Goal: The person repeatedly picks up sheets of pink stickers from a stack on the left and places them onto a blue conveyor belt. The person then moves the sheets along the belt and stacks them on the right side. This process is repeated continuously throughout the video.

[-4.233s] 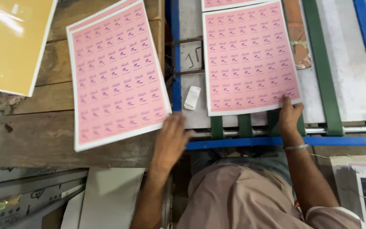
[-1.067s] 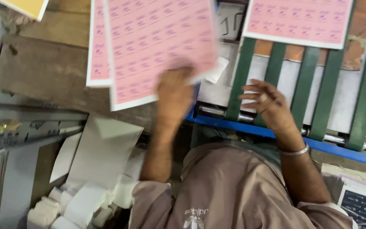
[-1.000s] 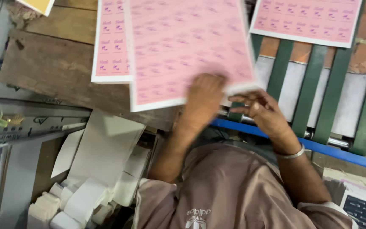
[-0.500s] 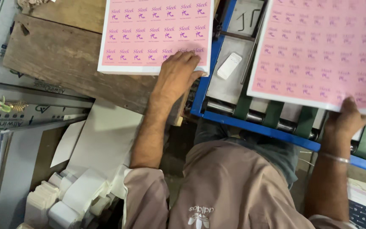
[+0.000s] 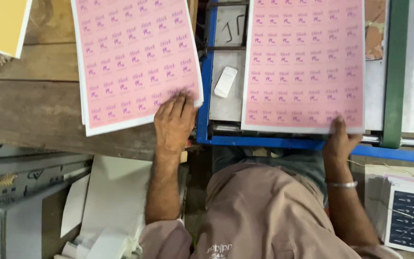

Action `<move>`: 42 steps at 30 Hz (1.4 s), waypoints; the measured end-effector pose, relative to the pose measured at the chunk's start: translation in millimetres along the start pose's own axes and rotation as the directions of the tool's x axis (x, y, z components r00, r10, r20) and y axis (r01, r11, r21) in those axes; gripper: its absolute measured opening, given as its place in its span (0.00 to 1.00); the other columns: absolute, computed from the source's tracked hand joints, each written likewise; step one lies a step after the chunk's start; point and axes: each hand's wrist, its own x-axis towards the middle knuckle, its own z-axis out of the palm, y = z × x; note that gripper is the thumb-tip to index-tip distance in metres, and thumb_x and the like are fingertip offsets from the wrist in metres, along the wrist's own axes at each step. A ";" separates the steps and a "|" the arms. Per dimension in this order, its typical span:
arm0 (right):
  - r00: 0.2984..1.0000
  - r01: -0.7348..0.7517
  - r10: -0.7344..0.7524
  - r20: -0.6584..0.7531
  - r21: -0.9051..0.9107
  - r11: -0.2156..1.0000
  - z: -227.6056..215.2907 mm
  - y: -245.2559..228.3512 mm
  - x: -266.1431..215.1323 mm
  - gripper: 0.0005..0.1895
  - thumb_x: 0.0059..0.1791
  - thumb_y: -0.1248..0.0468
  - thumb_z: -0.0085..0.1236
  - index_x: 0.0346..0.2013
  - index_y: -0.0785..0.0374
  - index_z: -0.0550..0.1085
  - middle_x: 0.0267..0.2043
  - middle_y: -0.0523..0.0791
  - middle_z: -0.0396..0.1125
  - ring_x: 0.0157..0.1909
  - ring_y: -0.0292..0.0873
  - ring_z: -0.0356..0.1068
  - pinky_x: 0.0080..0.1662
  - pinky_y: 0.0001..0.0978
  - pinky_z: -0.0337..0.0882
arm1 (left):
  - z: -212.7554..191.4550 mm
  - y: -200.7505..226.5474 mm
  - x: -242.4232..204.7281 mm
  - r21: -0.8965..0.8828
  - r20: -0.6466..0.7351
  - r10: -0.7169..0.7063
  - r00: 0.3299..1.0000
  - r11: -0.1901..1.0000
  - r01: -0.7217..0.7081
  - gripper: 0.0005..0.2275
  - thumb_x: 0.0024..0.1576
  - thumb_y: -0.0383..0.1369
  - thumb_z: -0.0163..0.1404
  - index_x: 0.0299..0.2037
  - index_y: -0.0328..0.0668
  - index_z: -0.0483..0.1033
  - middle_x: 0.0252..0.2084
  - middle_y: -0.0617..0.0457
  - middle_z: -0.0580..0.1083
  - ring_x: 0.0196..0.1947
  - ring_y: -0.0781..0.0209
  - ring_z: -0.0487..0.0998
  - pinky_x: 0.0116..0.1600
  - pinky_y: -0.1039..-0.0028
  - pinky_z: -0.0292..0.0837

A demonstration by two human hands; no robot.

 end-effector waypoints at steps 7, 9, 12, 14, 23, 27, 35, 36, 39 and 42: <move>0.995 0.092 -0.088 0.044 -0.108 0.990 91.7 -4.6 91.4 0.29 0.55 0.58 0.67 0.59 0.68 0.60 0.51 0.48 0.66 0.46 0.38 0.66 0.41 0.29 0.70 | 3.0 6.0 -5.7 0.033 0.010 0.017 1.000 0.999 -0.017 0.14 0.49 0.30 0.62 0.45 0.36 0.78 0.47 0.47 0.79 0.44 0.52 0.80 0.49 0.64 0.76; 0.987 0.149 -0.145 0.061 -0.065 0.987 114.1 -3.0 111.9 0.27 0.57 0.60 0.66 0.60 0.71 0.61 0.55 0.50 0.68 0.50 0.40 0.69 0.46 0.30 0.73 | -0.8 7.8 -5.1 -0.017 0.036 -0.025 0.999 1.000 0.026 0.16 0.48 0.31 0.63 0.46 0.38 0.78 0.47 0.48 0.78 0.46 0.52 0.79 0.52 0.63 0.75; 0.996 0.035 -0.035 0.087 0.007 0.999 130.3 -3.5 124.8 0.27 0.55 0.61 0.62 0.62 0.68 0.59 0.54 0.49 0.68 0.50 0.41 0.72 0.45 0.33 0.77 | -3.2 10.1 -4.4 -0.057 0.094 -0.091 0.991 0.994 0.097 0.19 0.45 0.32 0.65 0.47 0.37 0.78 0.48 0.48 0.78 0.48 0.51 0.76 0.52 0.61 0.72; 0.984 -0.093 0.086 0.157 0.036 0.995 127.1 -10.1 125.9 0.26 0.54 0.61 0.58 0.62 0.67 0.59 0.53 0.49 0.69 0.49 0.44 0.74 0.45 0.38 0.79 | -3.9 11.1 -7.4 -0.085 0.148 -0.128 0.981 0.986 0.141 0.20 0.45 0.33 0.65 0.48 0.37 0.79 0.48 0.48 0.79 0.48 0.50 0.75 0.53 0.60 0.71; 0.869 -0.307 0.316 0.381 -0.085 0.948 132.8 -85.8 19.3 0.24 0.57 0.63 0.51 0.64 0.75 0.62 0.54 0.57 0.69 0.53 0.54 0.74 0.55 0.48 0.79 | -33.2 -45.4 -7.0 -0.333 0.019 -0.458 0.889 0.835 0.438 0.13 0.62 0.28 0.55 0.57 0.44 0.80 0.56 0.51 0.79 0.58 0.58 0.79 0.63 0.64 0.75; 0.610 -0.351 0.320 0.725 -0.116 0.929 168.6 -117.2 -56.6 0.25 0.55 0.62 0.51 0.65 0.70 0.64 0.57 0.54 0.69 0.57 0.54 0.73 0.56 0.48 0.77 | -22.3 10.8 12.4 -0.199 0.007 -0.242 0.970 0.950 0.239 0.17 0.56 0.22 0.50 0.56 0.36 0.77 0.57 0.44 0.77 0.60 0.50 0.76 0.66 0.58 0.71; 0.751 0.195 0.027 0.660 -0.261 0.945 187.2 -105.8 -93.4 0.23 0.50 0.71 0.59 0.61 0.67 0.71 0.55 0.51 0.71 0.55 0.50 0.72 0.52 0.41 0.75 | -13.6 117.2 30.6 -0.287 0.300 0.057 0.952 0.957 0.033 0.27 0.56 0.46 0.55 0.59 0.32 0.73 0.63 0.38 0.72 0.68 0.43 0.66 0.73 0.45 0.52; 0.796 -0.473 0.361 0.486 0.126 0.872 187.8 -102.8 -78.0 0.21 0.53 0.72 0.57 0.61 0.71 0.69 0.54 0.50 0.71 0.53 0.46 0.73 0.50 0.38 0.75 | -18.3 105.3 27.0 -0.253 0.326 0.030 0.945 0.966 0.057 0.26 0.58 0.47 0.55 0.60 0.33 0.74 0.65 0.38 0.71 0.69 0.44 0.66 0.73 0.47 0.52; 0.938 -0.261 0.207 0.279 0.172 0.950 166.0 -113.2 -24.9 0.20 0.49 0.78 0.57 0.56 0.69 0.69 0.53 0.49 0.71 0.53 0.45 0.75 0.56 0.37 0.78 | -25.4 63.4 21.4 -0.108 0.369 -0.051 0.928 0.989 0.098 0.25 0.59 0.46 0.55 0.59 0.34 0.74 0.64 0.38 0.71 0.67 0.44 0.67 0.72 0.48 0.54; 0.984 -0.113 0.085 0.158 0.178 0.978 136.5 -116.9 16.5 0.17 0.53 0.78 0.56 0.56 0.70 0.68 0.54 0.49 0.70 0.54 0.44 0.73 0.55 0.37 0.77 | -20.0 28.6 17.0 0.072 0.310 -0.139 0.940 0.990 0.123 0.23 0.57 0.40 0.56 0.59 0.33 0.75 0.62 0.39 0.73 0.64 0.46 0.71 0.71 0.52 0.62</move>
